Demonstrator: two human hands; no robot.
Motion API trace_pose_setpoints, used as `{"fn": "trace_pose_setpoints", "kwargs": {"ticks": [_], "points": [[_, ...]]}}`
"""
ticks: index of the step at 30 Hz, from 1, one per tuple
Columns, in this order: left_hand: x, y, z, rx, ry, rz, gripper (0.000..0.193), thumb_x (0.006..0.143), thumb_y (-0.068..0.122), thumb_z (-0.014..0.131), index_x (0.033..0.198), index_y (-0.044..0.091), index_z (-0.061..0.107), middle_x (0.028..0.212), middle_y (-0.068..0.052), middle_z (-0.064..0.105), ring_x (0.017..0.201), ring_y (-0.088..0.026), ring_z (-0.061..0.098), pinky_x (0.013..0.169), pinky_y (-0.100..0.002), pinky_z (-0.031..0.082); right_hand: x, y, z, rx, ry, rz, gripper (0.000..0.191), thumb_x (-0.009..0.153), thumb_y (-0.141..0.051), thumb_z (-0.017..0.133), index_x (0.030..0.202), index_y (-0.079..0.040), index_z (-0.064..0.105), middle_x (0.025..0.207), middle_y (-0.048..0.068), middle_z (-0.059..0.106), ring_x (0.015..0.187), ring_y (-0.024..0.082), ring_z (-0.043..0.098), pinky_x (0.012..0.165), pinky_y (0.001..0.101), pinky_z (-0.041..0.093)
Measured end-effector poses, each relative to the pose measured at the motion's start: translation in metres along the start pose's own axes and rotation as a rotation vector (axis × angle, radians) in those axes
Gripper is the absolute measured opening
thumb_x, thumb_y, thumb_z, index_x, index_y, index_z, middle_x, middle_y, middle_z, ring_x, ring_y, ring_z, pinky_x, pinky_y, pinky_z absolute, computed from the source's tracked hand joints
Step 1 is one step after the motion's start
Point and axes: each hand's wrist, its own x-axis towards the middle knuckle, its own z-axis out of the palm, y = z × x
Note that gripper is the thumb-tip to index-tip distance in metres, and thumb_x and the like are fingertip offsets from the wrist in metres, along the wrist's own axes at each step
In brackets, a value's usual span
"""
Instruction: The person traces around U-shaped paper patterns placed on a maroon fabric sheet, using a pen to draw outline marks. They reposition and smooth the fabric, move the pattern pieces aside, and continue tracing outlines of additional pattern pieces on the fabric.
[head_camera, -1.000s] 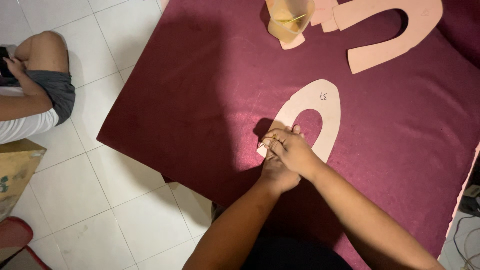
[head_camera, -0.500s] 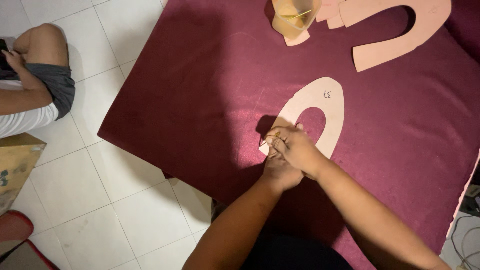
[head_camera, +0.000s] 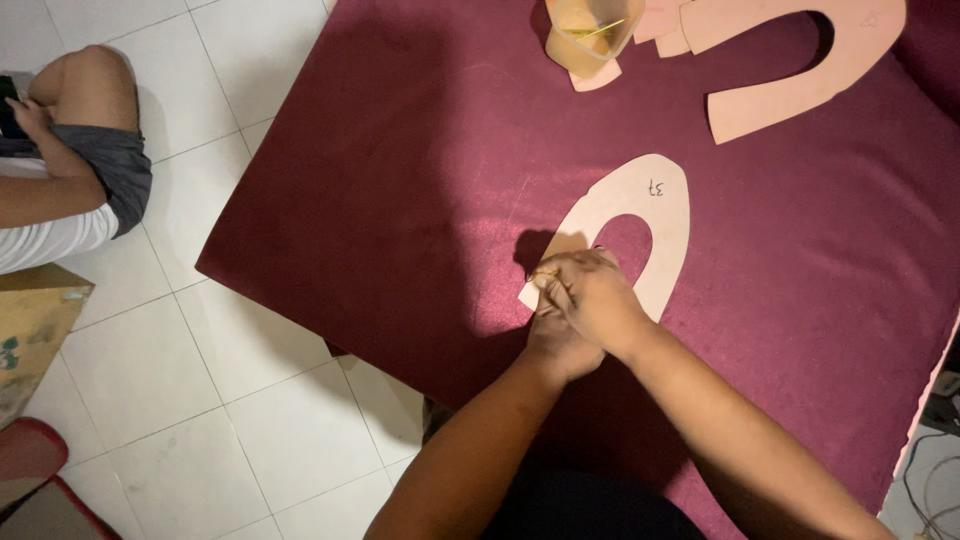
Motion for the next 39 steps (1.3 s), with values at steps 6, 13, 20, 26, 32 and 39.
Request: {"fn": "trace_pose_setpoints", "kwargs": {"ticks": [6,13,20,26,32,39], "points": [[-0.003,-0.001,-0.001,0.004,0.331,0.051,0.066,0.099,0.023,0.047,0.159,0.001,0.03,0.168,-0.018,0.03,0.156,-0.03,0.026,0.129,-0.043,0.016,-0.003,-0.002,-0.002,0.383,-0.131,0.114,0.017,0.095,-0.018,0.068,0.109,-0.011,0.073,0.104,0.006,0.077,0.099,0.02,0.075,0.095,0.036,0.058],[-0.004,-0.004,0.005,-0.186,0.371,0.085,0.063,0.098,0.021,0.051,0.156,0.0,0.036,0.166,-0.018,0.033,0.155,-0.03,0.03,0.129,-0.044,0.018,-0.002,-0.003,-0.003,0.371,-0.097,0.114,0.016,0.093,-0.015,0.07,0.107,-0.01,0.074,0.101,0.008,0.074,0.091,0.022,0.074,0.084,0.0356,0.06],[-0.005,-0.002,-0.002,-0.184,0.364,0.098,0.063,0.096,0.025,0.055,0.152,0.001,0.042,0.163,-0.02,0.037,0.152,-0.033,0.035,0.126,-0.046,0.021,0.002,0.002,-0.003,0.184,-0.006,-0.159,0.022,0.084,-0.006,0.073,0.106,-0.01,0.075,0.101,0.008,0.076,0.1,0.029,0.068,0.093,0.0441,0.053],[-0.003,-0.001,-0.003,-0.13,0.193,0.011,0.064,0.099,0.027,0.051,0.156,0.003,0.038,0.164,-0.018,0.035,0.154,-0.032,0.031,0.126,-0.047,0.02,0.001,0.007,0.003,0.135,0.002,-0.166,0.021,0.085,-0.006,0.072,0.105,-0.012,0.074,0.103,0.007,0.075,0.105,0.029,0.068,0.101,0.0433,0.05],[-0.005,-0.003,-0.002,-0.152,0.345,0.083,0.066,0.1,0.027,0.05,0.158,0.003,0.034,0.168,-0.02,0.03,0.156,-0.034,0.026,0.129,-0.047,0.018,-0.003,0.006,0.006,0.257,-0.011,-0.062,0.017,0.088,-0.011,0.074,0.105,-0.013,0.075,0.101,0.007,0.076,0.102,0.026,0.07,0.103,0.0418,0.05],[-0.005,0.003,-0.013,-0.11,0.014,-0.072,0.061,0.101,0.027,0.047,0.158,0.007,0.038,0.164,-0.014,0.037,0.155,-0.028,0.033,0.128,-0.047,0.023,-0.001,0.006,0.001,0.134,0.056,-0.126,0.014,0.087,-0.014,0.076,0.102,-0.012,0.076,0.097,0.007,0.076,0.098,0.027,0.069,0.101,0.0424,0.05]]}}
